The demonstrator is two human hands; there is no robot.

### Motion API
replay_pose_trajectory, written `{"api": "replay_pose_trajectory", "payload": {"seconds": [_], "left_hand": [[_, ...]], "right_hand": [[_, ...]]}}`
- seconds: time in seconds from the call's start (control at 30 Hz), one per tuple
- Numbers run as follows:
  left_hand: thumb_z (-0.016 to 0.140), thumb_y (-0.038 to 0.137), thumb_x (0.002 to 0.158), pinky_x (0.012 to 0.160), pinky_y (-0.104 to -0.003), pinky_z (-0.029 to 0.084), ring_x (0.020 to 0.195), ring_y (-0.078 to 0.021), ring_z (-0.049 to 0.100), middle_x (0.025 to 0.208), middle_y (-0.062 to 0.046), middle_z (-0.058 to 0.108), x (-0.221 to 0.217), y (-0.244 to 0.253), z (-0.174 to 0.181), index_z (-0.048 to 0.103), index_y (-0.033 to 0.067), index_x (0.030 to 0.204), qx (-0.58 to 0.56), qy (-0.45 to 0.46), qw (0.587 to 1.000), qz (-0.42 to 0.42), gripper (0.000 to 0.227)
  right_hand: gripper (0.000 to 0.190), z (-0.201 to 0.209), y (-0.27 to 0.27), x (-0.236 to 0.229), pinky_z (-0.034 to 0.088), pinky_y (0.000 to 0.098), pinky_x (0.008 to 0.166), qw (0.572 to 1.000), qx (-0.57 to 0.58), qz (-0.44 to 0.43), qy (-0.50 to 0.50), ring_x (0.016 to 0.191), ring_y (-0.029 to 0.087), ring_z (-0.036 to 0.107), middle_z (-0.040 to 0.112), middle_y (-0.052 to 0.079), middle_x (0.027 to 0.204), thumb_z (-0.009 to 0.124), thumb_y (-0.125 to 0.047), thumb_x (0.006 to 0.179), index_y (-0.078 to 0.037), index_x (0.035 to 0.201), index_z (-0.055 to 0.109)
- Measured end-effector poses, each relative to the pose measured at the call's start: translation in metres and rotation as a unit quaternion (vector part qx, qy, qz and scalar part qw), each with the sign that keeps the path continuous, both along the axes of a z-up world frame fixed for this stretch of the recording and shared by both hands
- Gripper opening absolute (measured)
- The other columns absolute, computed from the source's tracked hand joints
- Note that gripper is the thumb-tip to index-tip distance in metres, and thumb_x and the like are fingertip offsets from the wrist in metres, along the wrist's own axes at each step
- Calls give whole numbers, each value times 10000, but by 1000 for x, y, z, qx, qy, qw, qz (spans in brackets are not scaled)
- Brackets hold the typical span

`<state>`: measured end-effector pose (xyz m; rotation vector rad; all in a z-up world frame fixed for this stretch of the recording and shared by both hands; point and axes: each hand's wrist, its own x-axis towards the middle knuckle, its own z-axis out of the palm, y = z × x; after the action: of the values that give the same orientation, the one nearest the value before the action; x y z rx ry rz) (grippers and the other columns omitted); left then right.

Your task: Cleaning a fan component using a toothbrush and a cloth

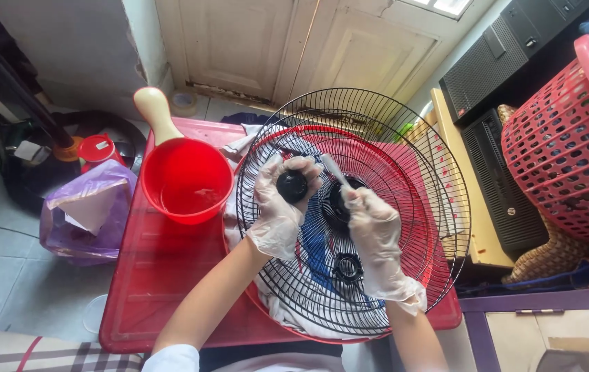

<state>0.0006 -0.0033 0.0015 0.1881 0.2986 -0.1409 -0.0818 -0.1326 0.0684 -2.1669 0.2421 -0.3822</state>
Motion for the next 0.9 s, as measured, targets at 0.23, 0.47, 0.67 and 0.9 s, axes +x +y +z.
{"api": "replay_pose_trajectory", "payload": {"seconds": [0.23,0.47,0.67,0.9], "left_hand": [[615,255,797,723,-475,608,833,-348,725,929,-171,735,-1,-7,-14,698,45,913,116,76,984,-116,254],[771,121,803,765,-354,617,827,-235,738,864,-115,742,29,-24,-64,713,64,938,147,1,989,-17,158],[750,146,821,644,-351,632,785,-220,710,959,-122,717,13,3,-46,701,90,961,175,-56,983,25,159],[799,204,721,544,-486,639,681,-254,671,953,-181,706,-5,19,-18,704,110,956,186,-13,982,0,270]], "right_hand": [[338,9,-22,6,405,217,575,982,161,-47,-89,592,67,452,530,-13,648,606,-330,999,-104,754,660],[294,-17,-31,23,434,198,550,984,158,12,-78,545,57,498,534,-16,679,687,-287,951,-95,728,686],[353,-10,-3,4,463,320,637,997,11,52,53,651,192,600,607,4,671,660,-485,942,-195,745,705],[341,3,2,-12,464,349,772,994,-48,65,77,825,249,642,662,36,747,680,-482,918,-186,753,714]]}}
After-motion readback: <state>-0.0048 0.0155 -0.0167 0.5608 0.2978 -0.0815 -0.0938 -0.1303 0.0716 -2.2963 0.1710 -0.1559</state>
